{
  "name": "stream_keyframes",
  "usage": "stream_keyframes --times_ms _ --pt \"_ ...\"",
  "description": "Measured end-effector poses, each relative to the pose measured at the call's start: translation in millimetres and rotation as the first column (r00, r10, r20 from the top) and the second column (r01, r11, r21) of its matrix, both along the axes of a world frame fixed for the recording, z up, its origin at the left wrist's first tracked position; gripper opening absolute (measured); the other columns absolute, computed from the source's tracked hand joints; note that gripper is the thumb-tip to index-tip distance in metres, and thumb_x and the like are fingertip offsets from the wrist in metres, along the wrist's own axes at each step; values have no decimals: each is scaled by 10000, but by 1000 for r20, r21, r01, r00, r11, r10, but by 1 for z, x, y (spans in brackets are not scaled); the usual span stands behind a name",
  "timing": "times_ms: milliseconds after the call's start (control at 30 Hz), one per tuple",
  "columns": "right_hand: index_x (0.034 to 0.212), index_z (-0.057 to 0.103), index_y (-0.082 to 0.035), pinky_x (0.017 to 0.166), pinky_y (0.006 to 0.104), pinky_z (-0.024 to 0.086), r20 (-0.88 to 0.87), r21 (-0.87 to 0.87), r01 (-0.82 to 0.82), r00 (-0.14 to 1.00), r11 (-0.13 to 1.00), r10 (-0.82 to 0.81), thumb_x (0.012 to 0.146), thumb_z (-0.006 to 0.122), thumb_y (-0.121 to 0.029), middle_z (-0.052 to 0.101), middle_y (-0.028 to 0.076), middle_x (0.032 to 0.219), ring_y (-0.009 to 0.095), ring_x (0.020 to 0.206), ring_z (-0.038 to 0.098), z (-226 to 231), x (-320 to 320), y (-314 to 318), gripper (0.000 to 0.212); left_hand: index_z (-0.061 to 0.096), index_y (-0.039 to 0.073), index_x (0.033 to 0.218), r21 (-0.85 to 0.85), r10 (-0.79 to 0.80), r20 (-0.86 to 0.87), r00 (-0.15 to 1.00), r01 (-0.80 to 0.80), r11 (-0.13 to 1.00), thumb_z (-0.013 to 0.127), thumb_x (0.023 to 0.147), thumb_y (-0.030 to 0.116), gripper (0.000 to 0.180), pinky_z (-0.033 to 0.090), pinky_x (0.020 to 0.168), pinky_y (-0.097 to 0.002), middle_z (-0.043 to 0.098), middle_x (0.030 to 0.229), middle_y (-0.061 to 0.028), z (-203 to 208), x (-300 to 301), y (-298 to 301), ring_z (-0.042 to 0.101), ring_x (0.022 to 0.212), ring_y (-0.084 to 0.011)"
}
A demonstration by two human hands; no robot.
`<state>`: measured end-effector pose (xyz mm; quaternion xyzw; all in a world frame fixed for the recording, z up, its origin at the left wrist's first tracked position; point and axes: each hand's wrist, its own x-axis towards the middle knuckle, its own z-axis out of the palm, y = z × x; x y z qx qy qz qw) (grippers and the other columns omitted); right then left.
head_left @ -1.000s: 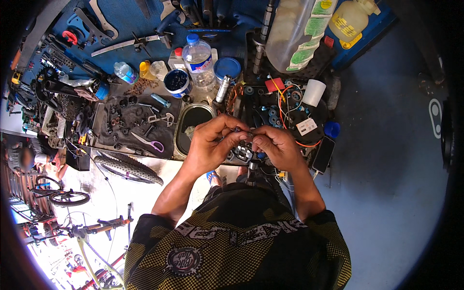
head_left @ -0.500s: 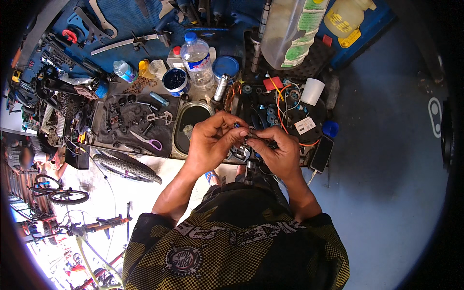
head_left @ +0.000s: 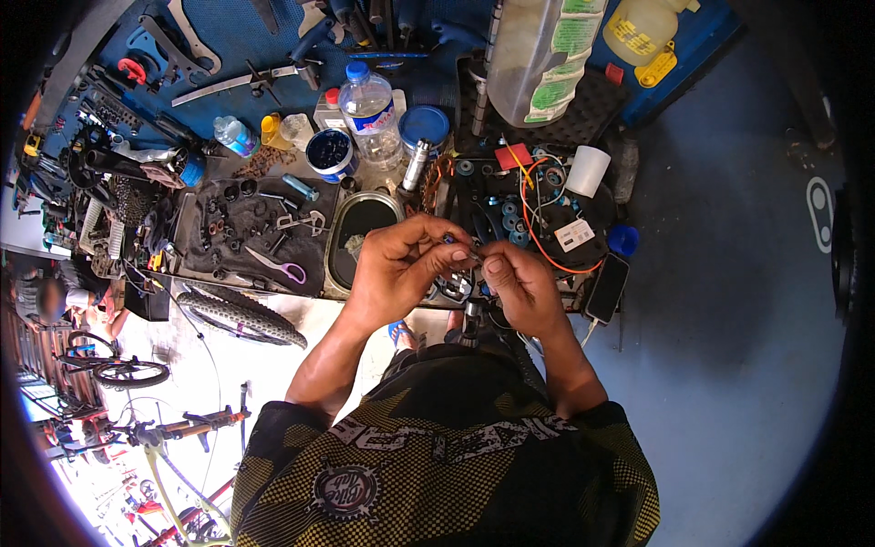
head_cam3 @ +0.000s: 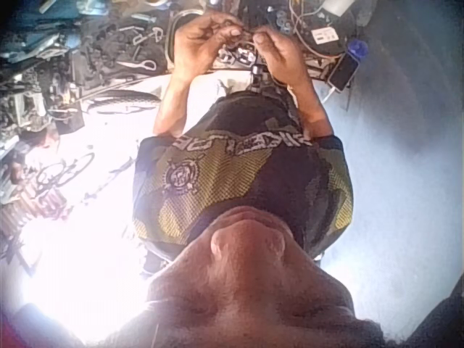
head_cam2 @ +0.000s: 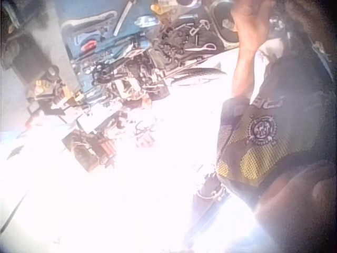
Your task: The person works at a cluttered workbench in a bicycle repair shop, handling small bicycle components. They use a brush to apply lubricant to parts, pick up and inspect various small metal pieces, and manipulate tools and parts on the bench.
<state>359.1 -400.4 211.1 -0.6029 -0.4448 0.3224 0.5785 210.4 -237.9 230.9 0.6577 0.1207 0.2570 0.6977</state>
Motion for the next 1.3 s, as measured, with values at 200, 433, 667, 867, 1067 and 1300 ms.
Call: stream_keyframes --times_ms 200,433,667,867,1067,1300 --pt "1240 548 -14 750 254 465 -247 75 33 969 997 -13 1077 703 -163 605 -8 897 52 849 560 -6 -9 6 270 751 -48 1117 -2 4 -14 1000 -4 1000 764 1010 45 143 566 683 -236 763 1009 -90 3 -1 1 698 781 -95" --pt "1129 624 -18 770 244 480 -327 59 -85 940 995 99 1100 668 -154 633 -5 933 58 858 576 -21 5 3 145 790 -17 1069 131 5 4 1000 -5 991 800 959 29 119 538 743 -258 742 1007 -80 7 0 8 680 871 -108" --pt "1075 669 -3 658 245 430 -218 108 43 976 993 -19 1143 599 -248 627 -10 845 49 742 536 -7 -14 15 263 782 -28 1073 -79 23 -8 1000 -24 997 764 1006 38 96 516 676 -227 741 981 -66 0 -1 5 674 786 -76" --pt "1029 658 -28 590 234 394 -491 74 -135 857 988 154 1162 555 -296 561 -32 755 39 633 469 -10 -6 10 317 782 -35 1070 -28 -23 82 996 25 999 761 1005 34 96 535 661 -233 738 952 -79 4 0 7 679 755 -84" --pt "995 665 -23 585 236 412 -614 53 -39 787 998 64 1154 578 -295 586 -23 777 57 618 481 -16 -19 18 327 739 -38 1081 -120 -27 132 991 43 992 760 1010 33 102 553 671 -240 738 967 -86 -12 3 11 691 767 -96" --pt "1065 695 2 731 272 561 -10 242 271 961 932 -277 1014 789 -101 767 73 935 98 830 708 -20 -29 27 149 699 -33 1132 -243 81 195 978 -32 969 739 1029 32 128 590 722 -245 765 1044 -89 -19 10 3 703 830 -91"
